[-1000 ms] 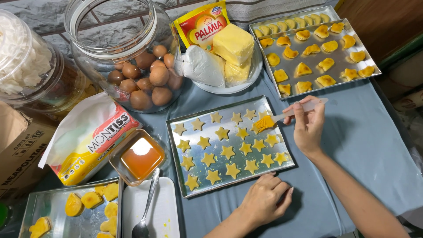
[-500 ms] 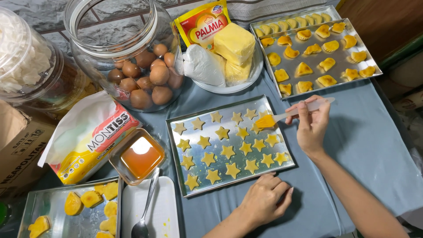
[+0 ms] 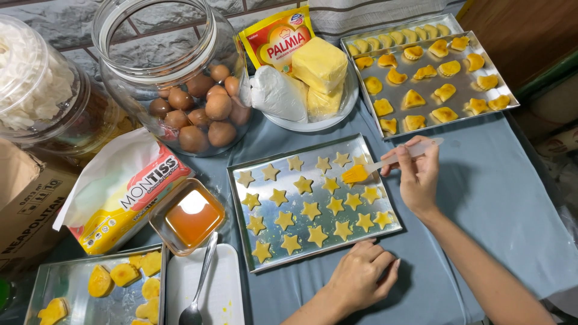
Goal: Applying egg wash glaze to star-shaped cookies using a pastry brush on a baking tray.
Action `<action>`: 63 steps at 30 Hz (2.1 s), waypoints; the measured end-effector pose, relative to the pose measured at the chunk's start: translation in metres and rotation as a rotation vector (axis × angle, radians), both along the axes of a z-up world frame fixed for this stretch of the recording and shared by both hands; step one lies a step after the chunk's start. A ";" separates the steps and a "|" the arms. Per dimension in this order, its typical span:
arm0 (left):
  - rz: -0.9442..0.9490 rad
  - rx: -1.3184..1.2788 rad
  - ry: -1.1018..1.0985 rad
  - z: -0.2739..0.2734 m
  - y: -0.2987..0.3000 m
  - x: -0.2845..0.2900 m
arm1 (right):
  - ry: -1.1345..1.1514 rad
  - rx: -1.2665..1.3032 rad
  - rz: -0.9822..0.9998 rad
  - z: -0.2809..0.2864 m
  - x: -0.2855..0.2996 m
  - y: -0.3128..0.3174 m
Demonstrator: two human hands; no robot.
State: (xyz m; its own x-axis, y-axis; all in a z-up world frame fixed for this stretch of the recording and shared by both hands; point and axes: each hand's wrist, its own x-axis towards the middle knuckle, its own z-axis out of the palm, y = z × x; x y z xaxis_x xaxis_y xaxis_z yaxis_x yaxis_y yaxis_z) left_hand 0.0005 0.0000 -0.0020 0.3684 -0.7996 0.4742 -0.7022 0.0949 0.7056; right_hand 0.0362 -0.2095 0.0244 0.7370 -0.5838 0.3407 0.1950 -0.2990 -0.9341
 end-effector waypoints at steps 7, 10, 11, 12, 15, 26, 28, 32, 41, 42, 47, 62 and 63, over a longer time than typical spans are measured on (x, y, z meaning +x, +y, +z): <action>0.021 -0.016 -0.015 0.001 0.000 0.000 | -0.036 -0.086 -0.050 -0.001 0.001 -0.004; 0.023 -0.035 -0.020 0.001 0.000 0.001 | -0.058 -0.036 -0.065 0.001 0.001 -0.002; 0.023 -0.033 -0.020 0.001 0.000 0.000 | -0.020 -0.023 -0.007 -0.001 0.001 -0.002; 0.022 -0.032 -0.019 0.001 0.000 0.000 | 0.018 -0.011 0.049 -0.002 0.001 -0.002; 0.022 -0.024 -0.015 0.002 0.000 0.000 | 0.003 -0.055 0.019 -0.006 0.002 -0.002; 0.020 -0.022 -0.013 -0.002 0.000 -0.001 | -0.019 -0.034 0.003 -0.007 0.001 -0.004; 0.016 -0.017 -0.010 -0.001 0.000 -0.001 | -0.029 -0.064 -0.033 -0.003 0.001 -0.004; 0.032 -0.046 -0.029 0.000 0.000 -0.001 | -0.067 -0.035 -0.038 -0.001 0.001 -0.002; 0.018 -0.053 -0.025 -0.003 0.000 -0.001 | -0.101 -0.048 -0.122 0.008 -0.001 -0.010; 0.005 -0.049 -0.017 -0.003 0.000 -0.002 | -0.103 -0.009 -0.135 0.008 -0.002 -0.012; 0.020 -0.042 -0.028 -0.003 0.000 -0.003 | -0.030 0.010 -0.036 -0.001 0.001 -0.003; 0.024 -0.073 -0.015 -0.005 -0.001 -0.003 | -0.183 -0.060 -0.085 0.029 0.008 0.015; 0.025 -0.081 -0.016 -0.006 -0.001 -0.004 | -0.195 -0.015 -0.021 0.035 0.010 0.022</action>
State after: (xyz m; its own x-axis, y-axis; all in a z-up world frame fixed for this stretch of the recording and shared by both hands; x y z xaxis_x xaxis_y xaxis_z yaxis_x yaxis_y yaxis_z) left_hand -0.0032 -0.0013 -0.0077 0.3792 -0.7493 0.5430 -0.7163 0.1338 0.6848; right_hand 0.0465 -0.1878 0.0596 0.6438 -0.5919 0.4849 0.3659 -0.3185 -0.8745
